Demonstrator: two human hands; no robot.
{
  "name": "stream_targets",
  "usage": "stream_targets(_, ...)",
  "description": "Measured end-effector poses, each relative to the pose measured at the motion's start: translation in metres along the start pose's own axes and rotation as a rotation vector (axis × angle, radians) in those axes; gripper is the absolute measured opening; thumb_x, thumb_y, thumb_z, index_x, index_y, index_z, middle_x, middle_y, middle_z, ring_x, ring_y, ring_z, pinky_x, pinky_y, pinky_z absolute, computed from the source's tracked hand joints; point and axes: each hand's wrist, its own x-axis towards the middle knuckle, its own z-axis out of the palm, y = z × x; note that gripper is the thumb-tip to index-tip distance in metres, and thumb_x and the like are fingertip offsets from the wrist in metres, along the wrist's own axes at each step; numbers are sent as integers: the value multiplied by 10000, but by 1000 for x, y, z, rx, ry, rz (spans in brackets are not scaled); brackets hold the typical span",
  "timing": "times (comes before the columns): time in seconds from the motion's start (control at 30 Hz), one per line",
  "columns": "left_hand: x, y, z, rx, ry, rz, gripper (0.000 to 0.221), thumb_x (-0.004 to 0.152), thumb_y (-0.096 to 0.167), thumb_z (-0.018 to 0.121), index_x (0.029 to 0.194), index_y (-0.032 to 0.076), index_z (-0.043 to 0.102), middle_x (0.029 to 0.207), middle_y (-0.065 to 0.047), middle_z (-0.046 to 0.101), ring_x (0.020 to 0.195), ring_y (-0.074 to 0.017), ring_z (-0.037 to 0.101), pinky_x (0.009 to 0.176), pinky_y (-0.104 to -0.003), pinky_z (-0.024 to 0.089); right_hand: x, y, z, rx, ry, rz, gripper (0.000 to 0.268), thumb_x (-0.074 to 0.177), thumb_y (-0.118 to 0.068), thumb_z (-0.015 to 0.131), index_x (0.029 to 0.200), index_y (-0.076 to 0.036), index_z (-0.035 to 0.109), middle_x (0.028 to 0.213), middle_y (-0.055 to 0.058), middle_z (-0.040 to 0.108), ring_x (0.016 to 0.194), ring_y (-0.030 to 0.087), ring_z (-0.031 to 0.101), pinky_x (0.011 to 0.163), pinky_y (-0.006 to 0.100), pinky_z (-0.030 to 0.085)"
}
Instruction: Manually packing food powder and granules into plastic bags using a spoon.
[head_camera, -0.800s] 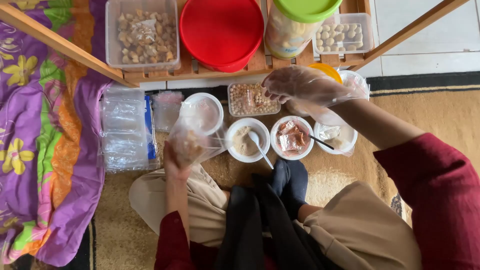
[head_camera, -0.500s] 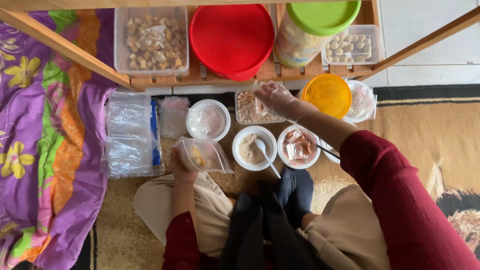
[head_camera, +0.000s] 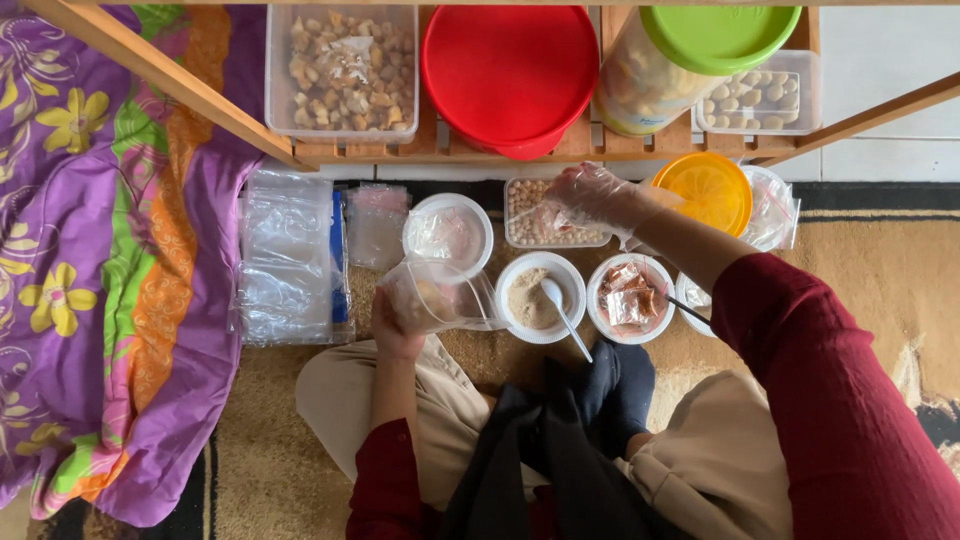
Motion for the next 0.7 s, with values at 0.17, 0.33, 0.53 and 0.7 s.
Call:
stream_targets(0.17,12,-1,-14,21,-29,15,324,907,482,686,1038,193,755,1110,-21,764,1039,-219,732,986,-429,587,-32,-5,-89,413,-182,229,217,933,-234,647,1143,-271,691,1067,64,749,1004,312,747,853,454,560)
stream_targets(0.33,-11,-5,11,86,-98,24,320,929,525,649,1034,234,732,1085,58,742,1022,-152,711,940,-406,596,-44,-5,-127,729,-64,298,347,959,-204,655,1300,-259,623,1102,123,719,1030,359,713,887,489,531)
stream_targets(0.53,-24,-10,23,188,-159,159,350,992,516,547,1138,245,713,1182,57,732,1103,-121,690,1069,-374,528,-77,-28,-179,1636,17,400,180,1020,-127,587,1091,27,648,1010,292,666,997,421,718,911,542,603)
stream_targets(0.7,-18,-9,18,210,-206,214,380,1013,513,517,1160,220,708,1176,35,730,1105,-131,687,1075,-388,519,-106,-53,-234,1764,-60,445,142,1023,-106,569,1063,7,646,1145,271,696,1115,395,705,1021,543,558)
